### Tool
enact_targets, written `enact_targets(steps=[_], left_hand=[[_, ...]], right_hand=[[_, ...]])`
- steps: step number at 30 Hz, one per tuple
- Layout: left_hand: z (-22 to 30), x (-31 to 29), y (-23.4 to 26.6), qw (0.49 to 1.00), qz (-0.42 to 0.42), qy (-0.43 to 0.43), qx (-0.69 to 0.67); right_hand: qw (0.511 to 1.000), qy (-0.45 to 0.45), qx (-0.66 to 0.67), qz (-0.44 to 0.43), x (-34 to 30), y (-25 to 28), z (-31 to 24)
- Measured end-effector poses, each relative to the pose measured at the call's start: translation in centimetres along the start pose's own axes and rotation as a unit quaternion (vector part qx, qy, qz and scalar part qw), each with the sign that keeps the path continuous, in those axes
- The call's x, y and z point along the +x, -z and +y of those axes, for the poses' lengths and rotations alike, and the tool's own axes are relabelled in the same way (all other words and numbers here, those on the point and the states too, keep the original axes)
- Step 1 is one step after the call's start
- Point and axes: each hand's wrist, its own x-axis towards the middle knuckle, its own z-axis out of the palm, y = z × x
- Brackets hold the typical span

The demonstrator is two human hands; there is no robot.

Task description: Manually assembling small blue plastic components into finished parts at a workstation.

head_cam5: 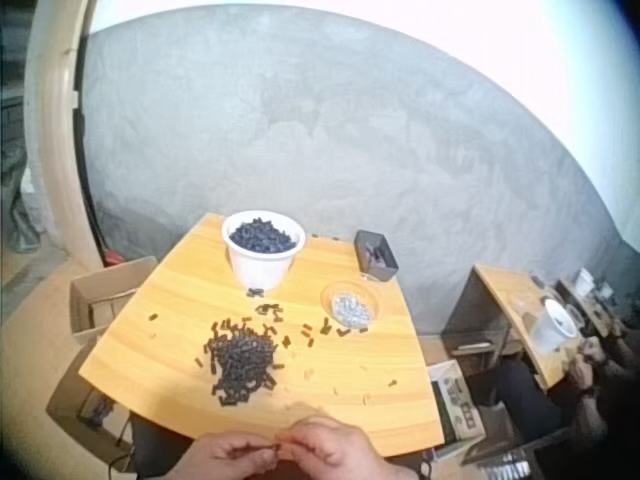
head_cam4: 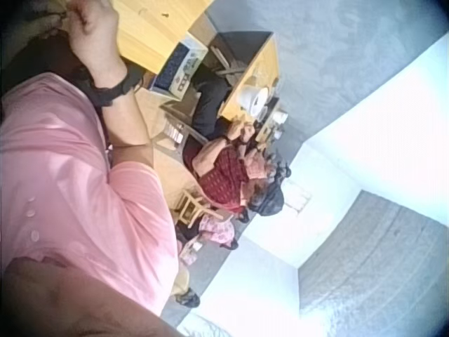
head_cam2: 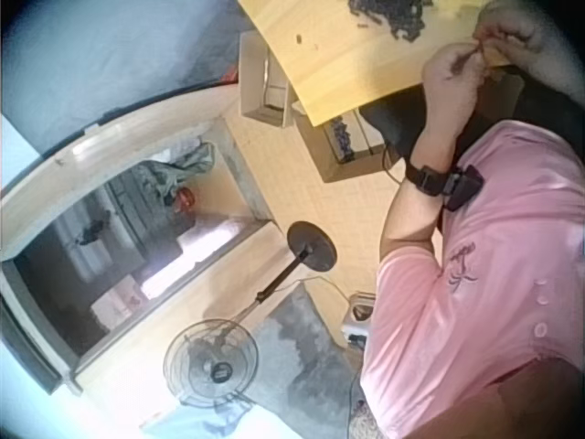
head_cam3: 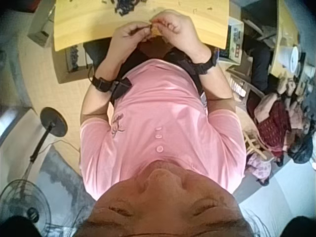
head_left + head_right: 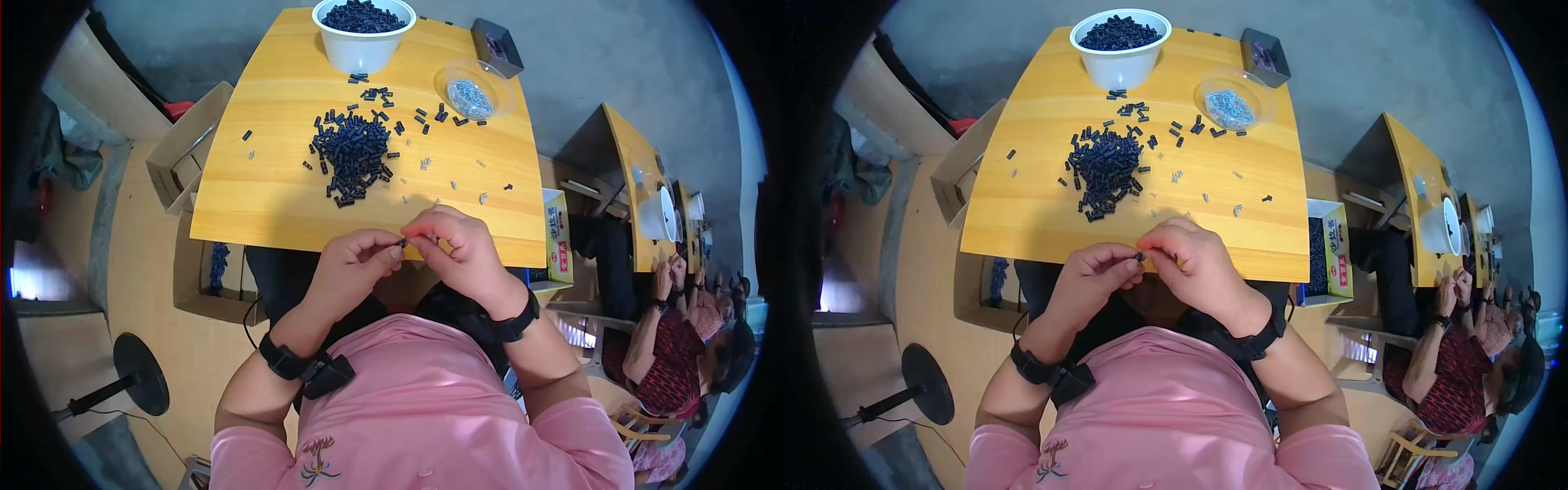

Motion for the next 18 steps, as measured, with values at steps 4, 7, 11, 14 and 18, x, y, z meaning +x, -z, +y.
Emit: enact_targets(steps=[4,7,11,14,18], left_hand=[[-0.2,-0.1,0.0,1.0,0.008,-0.018,0.012],[-0.1,-0.2,-0.3,0.998,0.023,-0.035,0.052],[-0.3,-0.2,-0.4,0.993,0.042,-0.062,0.092],[-0.4,-0.2,-0.6,0.981,0.064,-0.107,0.146],[-0.3,0.0,-0.9,0.959,0.099,-0.162,0.208]], right_hand=[[1.0,0.012,-0.014,0.013,-0.2,-0.2,-0.2],[1.0,0.004,-0.022,0.019,-0.2,-0.4,-0.7],[0.999,-0.024,-0.031,0.021,-0.2,-0.5,-0.9],[0.998,-0.047,-0.029,0.025,-0.3,-0.7,-0.8],[0.998,-0.044,-0.029,0.026,-0.2,-1.2,-1.1]])
